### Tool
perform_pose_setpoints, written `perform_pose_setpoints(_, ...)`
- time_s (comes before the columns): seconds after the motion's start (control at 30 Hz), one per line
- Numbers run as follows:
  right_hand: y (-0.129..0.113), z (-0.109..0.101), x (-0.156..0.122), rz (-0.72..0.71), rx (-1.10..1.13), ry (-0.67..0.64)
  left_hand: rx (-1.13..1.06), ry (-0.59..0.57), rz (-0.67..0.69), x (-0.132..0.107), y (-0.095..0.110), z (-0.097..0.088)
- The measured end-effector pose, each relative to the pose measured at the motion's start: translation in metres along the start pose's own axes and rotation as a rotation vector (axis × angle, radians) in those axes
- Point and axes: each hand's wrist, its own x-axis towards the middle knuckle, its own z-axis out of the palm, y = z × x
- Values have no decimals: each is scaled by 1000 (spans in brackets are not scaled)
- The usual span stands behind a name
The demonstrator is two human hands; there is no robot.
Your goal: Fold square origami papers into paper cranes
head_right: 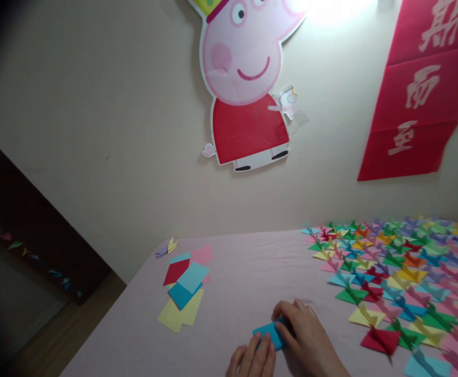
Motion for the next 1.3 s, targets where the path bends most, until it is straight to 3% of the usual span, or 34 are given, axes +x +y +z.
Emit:
perform_pose_setpoints(0.07,-2,0,0,-6,-8,4,45,113,35,0,-1,6)
perform_pose_setpoints(0.17,-4,1,-1,-27,-16,9,162,369,51,2,-2,13)
perform_pose_setpoints(0.27,-2,3,-2,-58,-30,23,211,459,14,5,-2,13)
perform_pose_setpoints(0.47,2,8,-4,-109,-61,86,205,406,24,5,-2,6)
perform_pose_setpoints(0.67,6,13,-6,-150,-101,130,155,242,53,1,1,10)
perform_pose_setpoints(0.93,10,18,-6,-156,-105,145,191,306,21,2,4,14)
perform_pose_setpoints(1.17,3,19,-6,-157,-138,167,145,243,-23,12,7,-2)
perform_pose_setpoints(1.3,-6,10,-8,-118,-142,110,117,236,-99,10,9,-10)
